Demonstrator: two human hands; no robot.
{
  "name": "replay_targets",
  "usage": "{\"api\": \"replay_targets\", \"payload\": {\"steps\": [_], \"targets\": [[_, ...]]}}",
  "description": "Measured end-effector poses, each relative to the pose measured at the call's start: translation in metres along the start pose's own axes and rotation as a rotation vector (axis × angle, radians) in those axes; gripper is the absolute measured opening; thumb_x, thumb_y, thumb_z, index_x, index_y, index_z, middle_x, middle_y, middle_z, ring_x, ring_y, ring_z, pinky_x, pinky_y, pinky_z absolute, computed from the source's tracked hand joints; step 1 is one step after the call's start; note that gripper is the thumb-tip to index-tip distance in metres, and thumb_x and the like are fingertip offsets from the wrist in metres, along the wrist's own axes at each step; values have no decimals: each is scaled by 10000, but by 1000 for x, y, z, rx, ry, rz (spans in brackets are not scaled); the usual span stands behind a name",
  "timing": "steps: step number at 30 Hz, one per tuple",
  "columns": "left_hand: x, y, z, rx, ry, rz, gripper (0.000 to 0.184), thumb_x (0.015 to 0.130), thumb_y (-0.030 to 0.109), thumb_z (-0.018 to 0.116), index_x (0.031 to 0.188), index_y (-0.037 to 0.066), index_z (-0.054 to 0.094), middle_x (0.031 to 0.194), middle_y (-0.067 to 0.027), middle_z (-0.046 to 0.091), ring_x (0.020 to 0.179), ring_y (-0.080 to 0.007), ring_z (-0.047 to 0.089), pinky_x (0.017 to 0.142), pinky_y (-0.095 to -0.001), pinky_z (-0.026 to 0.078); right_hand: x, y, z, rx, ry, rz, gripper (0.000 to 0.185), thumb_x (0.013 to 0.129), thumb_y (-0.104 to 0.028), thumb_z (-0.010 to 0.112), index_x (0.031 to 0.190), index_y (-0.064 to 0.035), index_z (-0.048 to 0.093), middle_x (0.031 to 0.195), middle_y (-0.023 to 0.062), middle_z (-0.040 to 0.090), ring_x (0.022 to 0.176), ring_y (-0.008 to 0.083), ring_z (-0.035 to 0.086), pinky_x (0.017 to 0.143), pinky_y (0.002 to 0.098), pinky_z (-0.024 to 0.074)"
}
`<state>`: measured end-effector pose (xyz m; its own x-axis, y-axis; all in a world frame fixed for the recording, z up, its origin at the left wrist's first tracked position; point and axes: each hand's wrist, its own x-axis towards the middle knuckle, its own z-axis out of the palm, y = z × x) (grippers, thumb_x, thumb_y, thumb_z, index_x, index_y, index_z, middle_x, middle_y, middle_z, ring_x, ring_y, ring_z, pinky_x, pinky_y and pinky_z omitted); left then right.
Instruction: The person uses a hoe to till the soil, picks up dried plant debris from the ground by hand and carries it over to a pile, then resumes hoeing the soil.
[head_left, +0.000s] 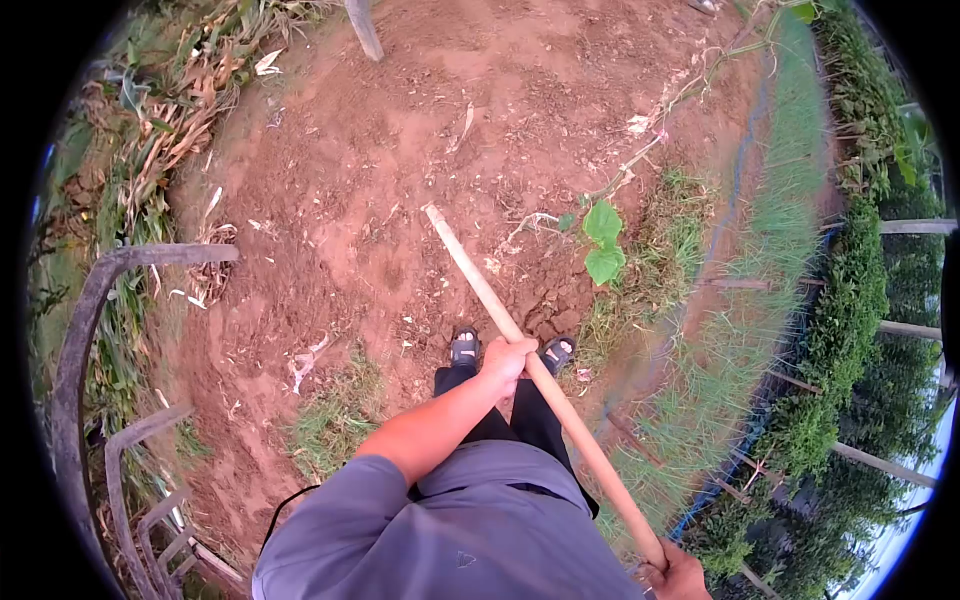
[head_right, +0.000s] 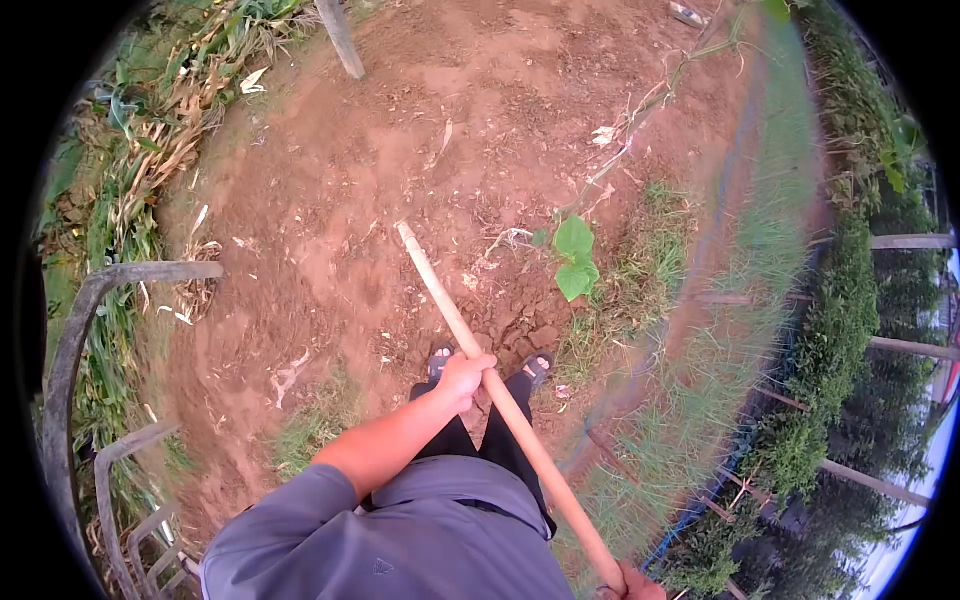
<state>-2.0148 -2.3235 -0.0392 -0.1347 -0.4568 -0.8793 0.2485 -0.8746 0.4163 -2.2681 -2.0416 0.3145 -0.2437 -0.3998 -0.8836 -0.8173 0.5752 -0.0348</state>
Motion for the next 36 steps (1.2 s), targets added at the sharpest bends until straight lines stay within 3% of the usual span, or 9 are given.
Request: {"api": "replay_targets", "payload": {"steps": [1,3,5,7,10,16,21,26,36], "targets": [[25,3,-2,-51,41,30,206,846,119,742,912,0,588,798,-99,654,648,-237,657,542,-410,540,15,1,-14,-5,19,-15,658,882,-302,691,1480,-132,479,1069,262,692,943,462,671,791,543,545],[26,36,12,-165,130,158,180,845,93,714,936,-2,590,818,-103,641,670,-240,633,567,-412,523,46,12,-37,163,-63,15,376,877,-187,755,1175,9,634,905,131,711,794,196,689,717,351,540],[30,59,28,-163,207,185,174,860,76,686,983,9,583,818,-108,626,700,-242,632,596,-397,531,97,35,-48,310,-118,29,386,873,-263,763,1146,-22,635,881,175,698,811,281,705,732,395,540],[46,100,39,-282,199,303,190,867,70,673,1002,14,551,795,-99,610,660,-240,615,582,-385,531,180,54,-70,-33,54,-334,403,846,-269,745,1171,-74,609,837,202,686,767,411,683,677,508,547],[38,183,56,-378,156,531,237,887,68,663,1036,21,485,786,-96,583,622,-225,602,552,-387,542,272,39,-84,114,161,-400,446,840,-394,751,1126,-82,610,907,223,701,909,463,670,820,512,535],[59,260,88,-167,284,807,303,946,71,650,1129,36,411,852,-105,577,594,-205,606,518,-356,562,431,-182,-116,345,230,-677,431,899,-455,702,1085,-74,623,901,235,700,911,454,674,793,514,530],[279,239,31,174,556,867,338,910,95,686,1143,31,449,799,-76,551,626,-195,596,498,-404,536,562,-301,-100,438,127,-550,487,917,-509,666,1063,-45,633,907,252,700,904,467,668,792,526,522],[341,131,54,188,276,152,302,867,122,712,1061,5,512,808,-74,583,640,-211,605,543,-394,532,542,-267,-18,414,-14,-70,546,956,-504,620,964,42,635,930,316,677,928,509,653,829,531,516],[389,224,23,280,319,128,315,856,34,678,1139,-5,547,801,-108,603,532,-198,597,420,-355,509,501,-307,-63,491,-182,-143,468,975,-450,616,1002,17,597,868,247,696,865,450,687,762,511,536]]}}
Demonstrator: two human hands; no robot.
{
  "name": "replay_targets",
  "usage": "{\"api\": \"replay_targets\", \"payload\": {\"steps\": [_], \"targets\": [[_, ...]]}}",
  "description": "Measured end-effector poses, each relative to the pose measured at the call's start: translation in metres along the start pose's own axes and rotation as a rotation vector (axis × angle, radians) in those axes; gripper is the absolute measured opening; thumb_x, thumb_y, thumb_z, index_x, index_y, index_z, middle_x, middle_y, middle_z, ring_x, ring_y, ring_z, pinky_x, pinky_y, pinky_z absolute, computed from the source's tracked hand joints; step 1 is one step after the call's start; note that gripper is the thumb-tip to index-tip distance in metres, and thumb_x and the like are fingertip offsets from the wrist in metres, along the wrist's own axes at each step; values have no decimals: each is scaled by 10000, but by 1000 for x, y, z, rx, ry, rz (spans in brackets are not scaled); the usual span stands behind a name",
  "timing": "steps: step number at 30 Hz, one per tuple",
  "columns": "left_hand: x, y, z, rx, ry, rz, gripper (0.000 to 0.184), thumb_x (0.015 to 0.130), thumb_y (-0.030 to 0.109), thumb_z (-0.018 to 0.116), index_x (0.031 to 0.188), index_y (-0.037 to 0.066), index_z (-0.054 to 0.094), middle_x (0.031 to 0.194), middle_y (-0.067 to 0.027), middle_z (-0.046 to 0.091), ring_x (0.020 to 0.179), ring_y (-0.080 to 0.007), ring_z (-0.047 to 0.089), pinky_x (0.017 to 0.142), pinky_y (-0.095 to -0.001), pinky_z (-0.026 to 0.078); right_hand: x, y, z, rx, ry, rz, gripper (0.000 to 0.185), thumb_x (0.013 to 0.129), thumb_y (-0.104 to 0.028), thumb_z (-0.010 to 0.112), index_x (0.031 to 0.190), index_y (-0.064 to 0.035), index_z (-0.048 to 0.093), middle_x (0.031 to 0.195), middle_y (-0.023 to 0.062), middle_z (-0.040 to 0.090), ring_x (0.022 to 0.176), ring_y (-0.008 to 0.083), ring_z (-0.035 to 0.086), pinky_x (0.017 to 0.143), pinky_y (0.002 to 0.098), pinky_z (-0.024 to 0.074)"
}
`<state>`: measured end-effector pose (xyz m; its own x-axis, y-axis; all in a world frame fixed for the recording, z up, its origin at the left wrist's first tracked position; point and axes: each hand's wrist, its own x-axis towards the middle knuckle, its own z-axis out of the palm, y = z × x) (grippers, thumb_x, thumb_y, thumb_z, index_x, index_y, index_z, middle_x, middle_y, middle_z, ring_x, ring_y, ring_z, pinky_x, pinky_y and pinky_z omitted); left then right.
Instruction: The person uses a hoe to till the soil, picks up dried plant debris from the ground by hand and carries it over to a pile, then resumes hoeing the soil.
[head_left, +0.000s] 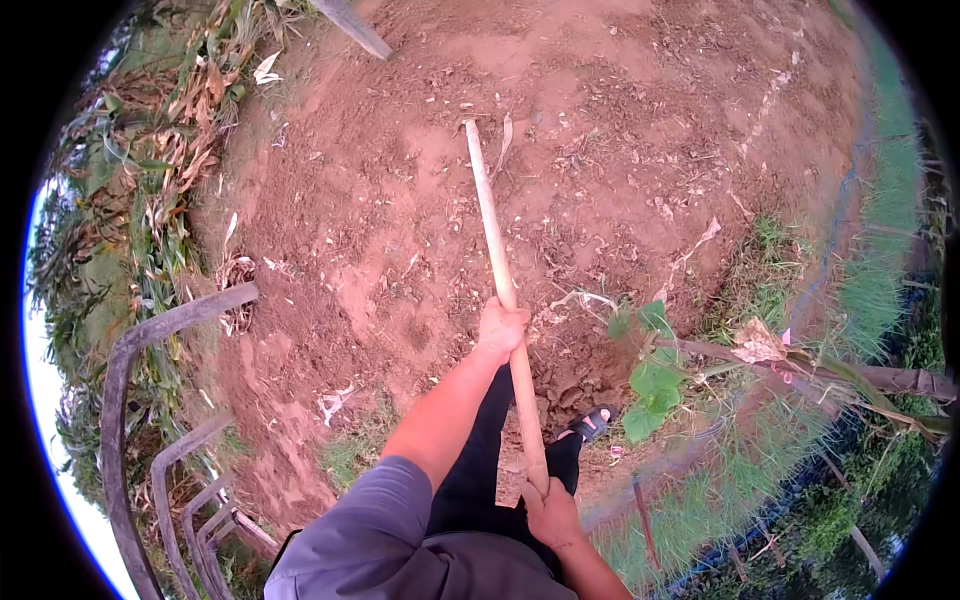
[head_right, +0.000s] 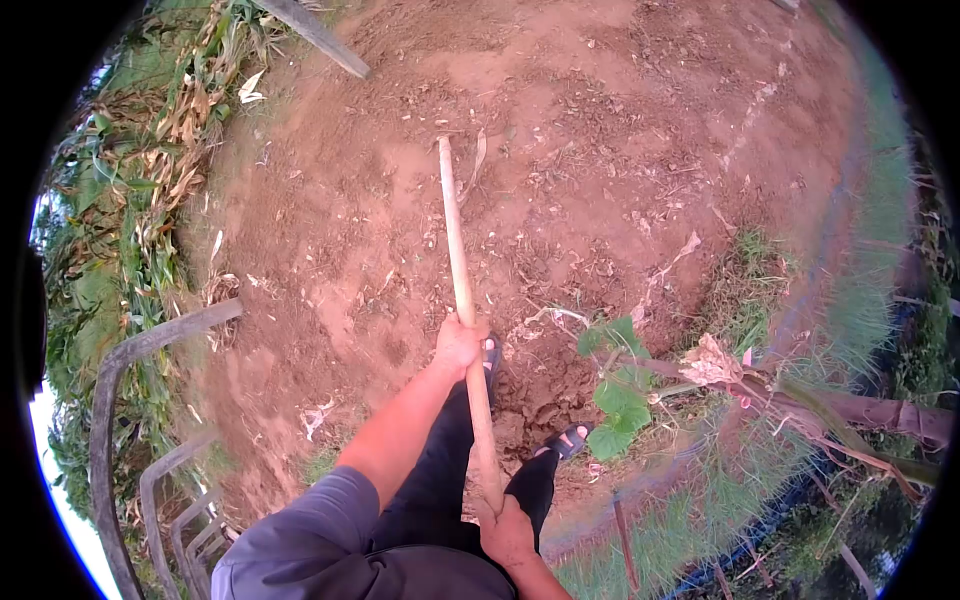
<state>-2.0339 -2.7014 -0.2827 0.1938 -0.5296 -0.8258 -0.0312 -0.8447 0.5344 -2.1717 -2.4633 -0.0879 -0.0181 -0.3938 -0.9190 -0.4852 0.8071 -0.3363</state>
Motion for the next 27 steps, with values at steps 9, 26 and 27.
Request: {"api": "replay_targets", "payload": {"steps": [9,26,27], "targets": [[-20,-11,8,-221,-45,26,306,828,7,643,1066,8,451,777,-113,555,474,-224,562,395,-382,495,-4,29,-21,-125,50,-71,519,934,-477,658,1104,5,566,904,283,686,884,493,671,788,540,539],[-69,-86,7,-169,91,-49,271,834,32,625,1048,36,460,736,-95,547,480,-226,562,399,-388,501,-27,85,-7,-259,-80,88,538,923,-477,655,1076,28,553,973,323,674,957,511,660,854,569,519],[-77,-85,8,-221,39,-64,266,830,33,629,1032,34,456,728,-97,546,483,-224,565,395,-392,496,-32,83,-16,-272,-93,76,538,923,-477,655,1076,28,553,973,323,674,957,511,660,854,569,519]]}}
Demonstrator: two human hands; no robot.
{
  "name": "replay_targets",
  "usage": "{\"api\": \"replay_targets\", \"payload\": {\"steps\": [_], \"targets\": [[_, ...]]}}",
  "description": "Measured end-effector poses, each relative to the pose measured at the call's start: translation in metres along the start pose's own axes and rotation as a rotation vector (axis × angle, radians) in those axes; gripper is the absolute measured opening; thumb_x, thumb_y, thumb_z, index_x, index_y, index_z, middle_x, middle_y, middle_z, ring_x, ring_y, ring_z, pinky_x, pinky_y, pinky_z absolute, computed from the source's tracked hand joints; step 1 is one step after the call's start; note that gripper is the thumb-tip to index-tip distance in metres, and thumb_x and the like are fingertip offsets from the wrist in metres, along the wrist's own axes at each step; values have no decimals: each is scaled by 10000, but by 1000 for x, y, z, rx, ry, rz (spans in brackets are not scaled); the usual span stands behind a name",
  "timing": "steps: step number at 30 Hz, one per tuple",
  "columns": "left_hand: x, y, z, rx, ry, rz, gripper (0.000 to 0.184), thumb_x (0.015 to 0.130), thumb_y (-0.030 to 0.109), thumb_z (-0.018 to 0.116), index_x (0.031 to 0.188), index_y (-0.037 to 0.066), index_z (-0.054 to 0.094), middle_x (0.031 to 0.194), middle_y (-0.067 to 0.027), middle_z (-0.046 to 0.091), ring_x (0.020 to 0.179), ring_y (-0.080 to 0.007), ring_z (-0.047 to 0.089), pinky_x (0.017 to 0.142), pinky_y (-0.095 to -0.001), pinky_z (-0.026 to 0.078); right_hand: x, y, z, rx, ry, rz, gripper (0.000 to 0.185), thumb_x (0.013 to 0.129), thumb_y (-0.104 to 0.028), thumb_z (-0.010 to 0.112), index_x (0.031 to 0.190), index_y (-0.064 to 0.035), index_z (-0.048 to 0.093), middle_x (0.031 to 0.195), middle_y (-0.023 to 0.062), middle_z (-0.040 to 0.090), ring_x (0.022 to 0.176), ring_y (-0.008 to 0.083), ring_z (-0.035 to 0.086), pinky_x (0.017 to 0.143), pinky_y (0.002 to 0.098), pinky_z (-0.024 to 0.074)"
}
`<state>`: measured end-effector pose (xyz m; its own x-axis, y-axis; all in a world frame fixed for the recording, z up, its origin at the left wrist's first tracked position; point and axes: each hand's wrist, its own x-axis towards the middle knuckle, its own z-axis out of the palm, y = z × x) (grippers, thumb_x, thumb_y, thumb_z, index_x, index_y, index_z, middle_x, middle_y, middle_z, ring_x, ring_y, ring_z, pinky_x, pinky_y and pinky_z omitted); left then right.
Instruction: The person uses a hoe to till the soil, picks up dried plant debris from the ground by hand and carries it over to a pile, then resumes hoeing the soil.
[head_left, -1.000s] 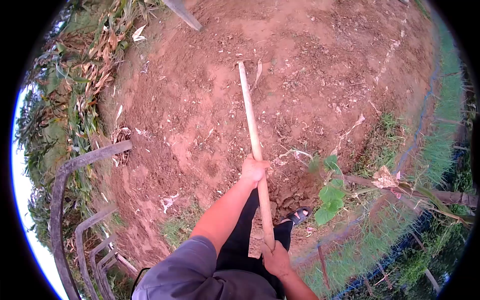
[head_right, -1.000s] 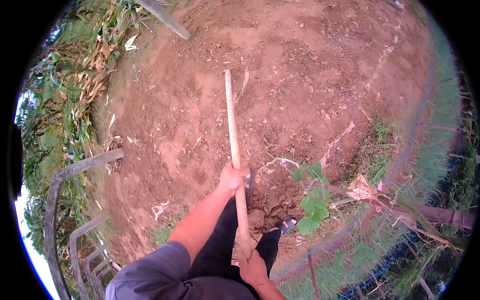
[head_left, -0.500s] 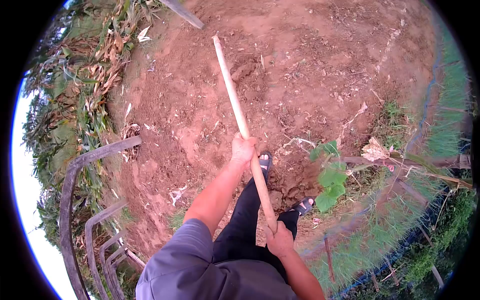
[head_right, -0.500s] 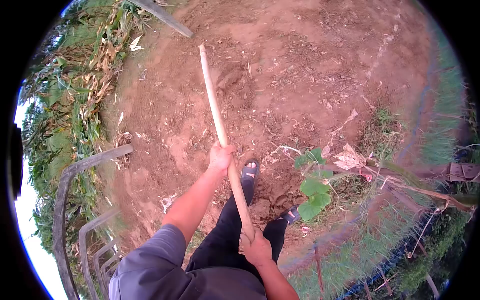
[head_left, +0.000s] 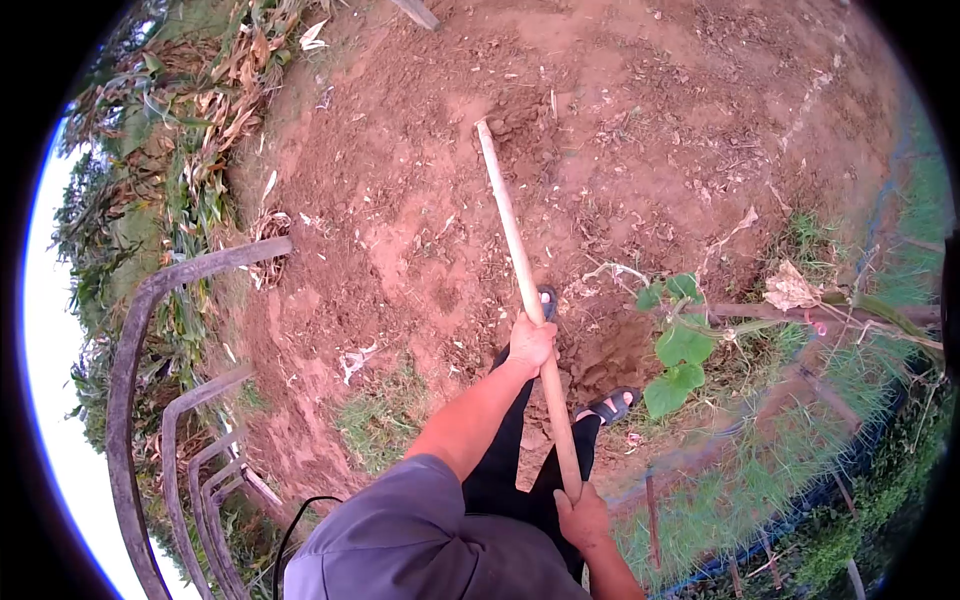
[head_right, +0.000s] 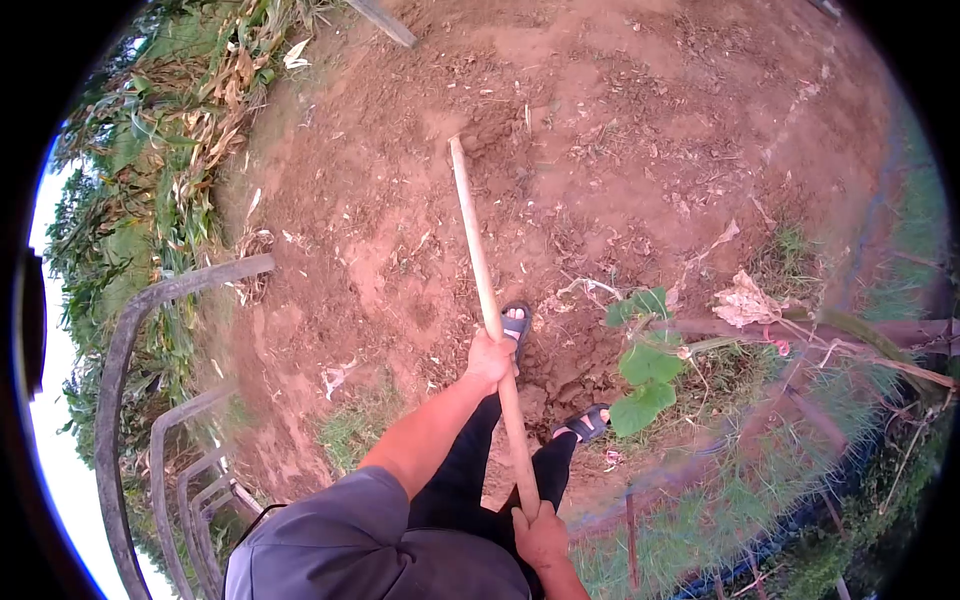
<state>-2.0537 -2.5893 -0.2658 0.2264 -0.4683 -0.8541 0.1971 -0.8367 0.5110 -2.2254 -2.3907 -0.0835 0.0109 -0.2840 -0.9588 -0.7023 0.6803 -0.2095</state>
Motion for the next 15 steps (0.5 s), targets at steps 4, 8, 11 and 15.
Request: {"api": "replay_targets", "payload": {"steps": [4,8,11,15], "targets": [[-27,-7,3,62,20,32,210,850,58,617,1004,1,486,720,-101,555,534,-210,595,409,-386,492,-33,21,-4,10,57,-75,512,916,-445,671,1069,32,564,929,297,681,894,501,664,799,558,522],[-27,9,0,14,16,-8,189,828,13,634,963,8,502,721,-94,555,514,-224,572,406,-387,499,-36,5,-6,8,61,-80,500,912,-447,675,1072,14,566,926,290,683,891,499,663,801,560,521],[-4,44,-22,-60,60,68,184,829,3,629,955,8,494,705,-86,552,504,-214,565,416,-375,502,-6,-17,3,-8,89,-157,492,908,-450,680,1081,-3,567,921,284,685,890,497,662,803,562,521],[-28,121,-67,-129,166,312,279,853,26,634,1055,31,443,737,-101,553,464,-219,555,410,-365,492,35,-49,3,12,189,-383,442,914,-430,673,1083,-38,558,900,251,702,865,456,685,771,542,539]]}}
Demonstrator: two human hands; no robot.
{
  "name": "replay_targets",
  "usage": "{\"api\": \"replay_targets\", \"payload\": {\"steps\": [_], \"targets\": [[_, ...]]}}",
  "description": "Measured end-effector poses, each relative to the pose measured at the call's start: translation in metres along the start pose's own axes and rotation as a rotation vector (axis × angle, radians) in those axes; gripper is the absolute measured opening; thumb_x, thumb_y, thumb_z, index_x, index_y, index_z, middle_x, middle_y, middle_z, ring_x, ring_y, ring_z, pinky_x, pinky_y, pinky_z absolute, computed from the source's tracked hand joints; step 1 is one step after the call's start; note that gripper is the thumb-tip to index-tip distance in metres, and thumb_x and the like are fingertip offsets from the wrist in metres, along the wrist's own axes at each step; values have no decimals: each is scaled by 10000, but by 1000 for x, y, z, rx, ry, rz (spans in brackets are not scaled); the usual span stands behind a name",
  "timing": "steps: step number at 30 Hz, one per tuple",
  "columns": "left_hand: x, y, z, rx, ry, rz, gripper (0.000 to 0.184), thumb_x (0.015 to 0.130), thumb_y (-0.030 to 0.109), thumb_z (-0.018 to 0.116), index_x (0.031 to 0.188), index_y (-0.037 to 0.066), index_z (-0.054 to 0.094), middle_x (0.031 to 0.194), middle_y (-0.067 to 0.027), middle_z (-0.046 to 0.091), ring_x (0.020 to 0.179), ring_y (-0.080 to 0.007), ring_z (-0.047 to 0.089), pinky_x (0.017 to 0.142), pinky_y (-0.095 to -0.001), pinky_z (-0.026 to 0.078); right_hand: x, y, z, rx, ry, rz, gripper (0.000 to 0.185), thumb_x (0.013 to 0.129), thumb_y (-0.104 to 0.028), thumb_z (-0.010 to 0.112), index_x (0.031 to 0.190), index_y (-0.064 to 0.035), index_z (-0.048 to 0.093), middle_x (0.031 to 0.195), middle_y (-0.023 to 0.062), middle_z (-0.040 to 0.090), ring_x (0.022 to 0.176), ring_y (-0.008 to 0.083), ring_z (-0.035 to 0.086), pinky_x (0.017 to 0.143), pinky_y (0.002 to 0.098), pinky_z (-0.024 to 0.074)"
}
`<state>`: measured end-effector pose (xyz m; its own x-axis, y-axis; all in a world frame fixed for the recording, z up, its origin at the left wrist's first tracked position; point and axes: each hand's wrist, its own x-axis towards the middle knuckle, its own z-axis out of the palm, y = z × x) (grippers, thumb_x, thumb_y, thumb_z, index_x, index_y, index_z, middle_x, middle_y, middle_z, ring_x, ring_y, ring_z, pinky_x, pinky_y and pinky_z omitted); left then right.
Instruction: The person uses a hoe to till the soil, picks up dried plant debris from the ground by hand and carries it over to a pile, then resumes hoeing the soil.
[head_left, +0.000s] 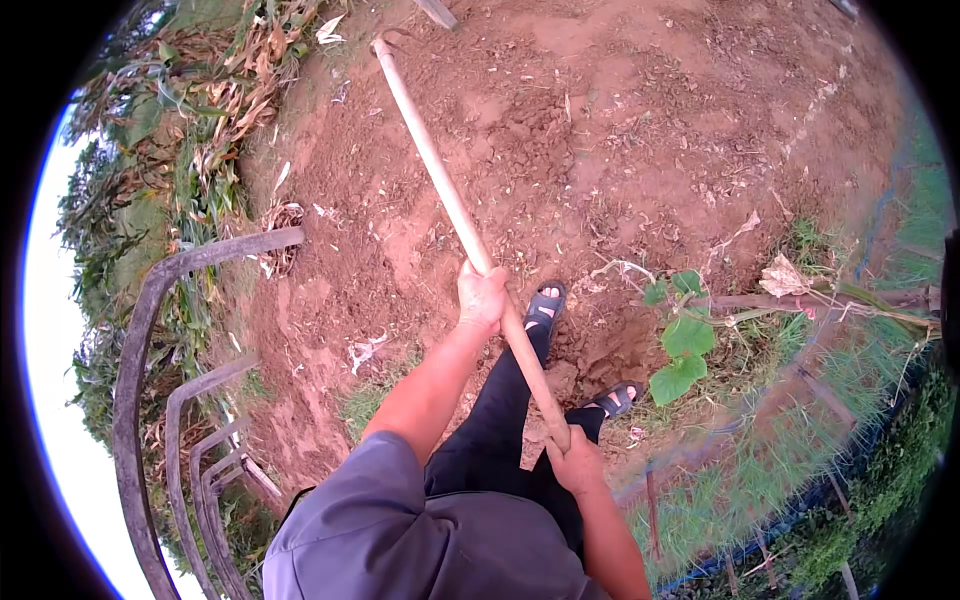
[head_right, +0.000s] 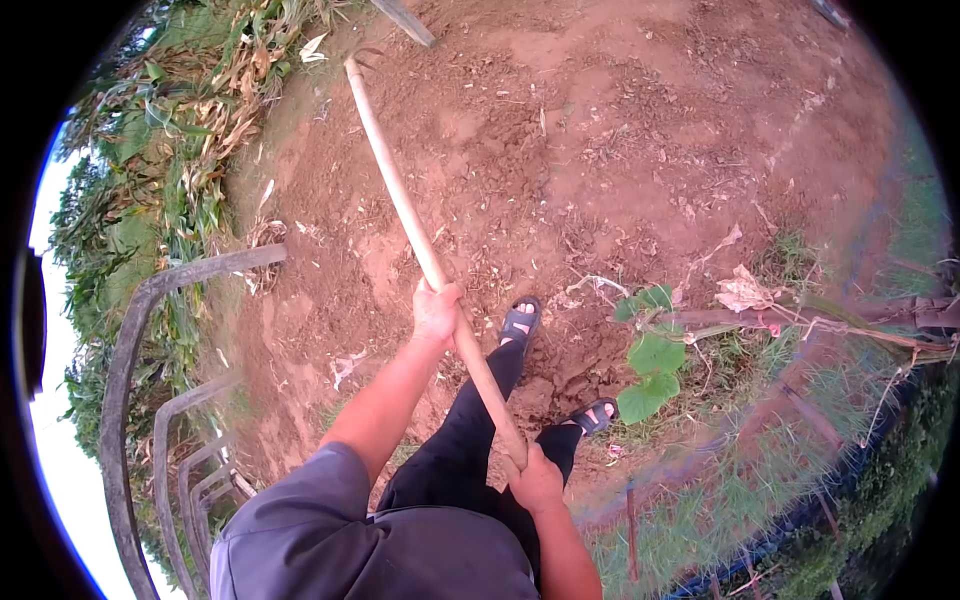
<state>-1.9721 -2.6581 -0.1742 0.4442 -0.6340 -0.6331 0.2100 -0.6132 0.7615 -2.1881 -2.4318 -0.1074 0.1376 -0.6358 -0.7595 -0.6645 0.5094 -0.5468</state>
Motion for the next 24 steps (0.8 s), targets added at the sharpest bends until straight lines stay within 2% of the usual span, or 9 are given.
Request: {"api": "replay_targets", "payload": {"steps": [5,7,8,9,11,15,20,22,24], "targets": [[11,63,-34,-98,56,293,253,894,43,624,1061,13,436,729,-93,594,458,-187,552,410,-325,491,57,-21,11,-27,47,-177,425,912,-411,689,1080,-42,560,878,236,703,839,444,689,729,520,546],[19,40,-33,-82,58,255,256,897,47,623,1063,13,432,729,-96,591,462,-192,560,410,-332,491,53,-15,9,-31,50,-127,433,913,-423,684,1077,-41,561,895,247,700,854,447,686,742,539,541],[17,-1,-31,-73,22,190,240,903,51,617,1051,6,434,728,-98,587,470,-202,571,419,-347,502,32,-12,-1,-113,-41,39,444,920,-440,669,1075,-38,562,935,260,702,883,465,682,772,558,534],[2,-42,-21,-87,23,0,243,895,64,621,1047,-7,446,728,-104,583,486,-212,586,435,-360,523,1,3,-1,-122,-133,185,471,916,-444,666,1092,-18,567,976,287,690,923,485,668,814,565,524],[-26,-161,-13,345,-43,-352,253,862,76,630,1034,-18,469,722,-114,573,523,-245,623,446,-393,543,-71,34,13,-189,-257,350,511,902,-447,673,1063,29,587,1008,311,677,960,496,662,869,564,515],[-67,-133,3,213,-83,-424,228,874,79,626,989,-28,461,713,-137,556,478,-259,582,421,-425,512,-104,22,-23,-169,-190,364,486,888,-448,692,1024,8,589,917,272,689,894,486,676,800,547,540],[-113,-137,-3,88,-29,-420,195,870,67,608,976,-12,464,733,-127,544,532,-259,602,421,-420,507,-146,7,-40,-178,-211,464,485,866,-426,703,1041,12,590,956,280,696,921,488,673,828,553,533],[-120,-143,-4,218,-104,-278,172,870,64,594,971,-6,474,716,-116,538,511,-243,586,415,-415,504,-154,16,-45,-216,-196,450,484,869,-427,701,1046,9,590,958,278,697,930,484,673,836,548,533],[-102,-126,1,154,-100,-365,164,868,57,597,969,0,482,708,-108,542,501,-233,576,411,-406,502,-154,22,-35,-236,-175,453,483,872,-428,699,1052,7,589,960,276,698,939,481,673,844,544,532]]}}
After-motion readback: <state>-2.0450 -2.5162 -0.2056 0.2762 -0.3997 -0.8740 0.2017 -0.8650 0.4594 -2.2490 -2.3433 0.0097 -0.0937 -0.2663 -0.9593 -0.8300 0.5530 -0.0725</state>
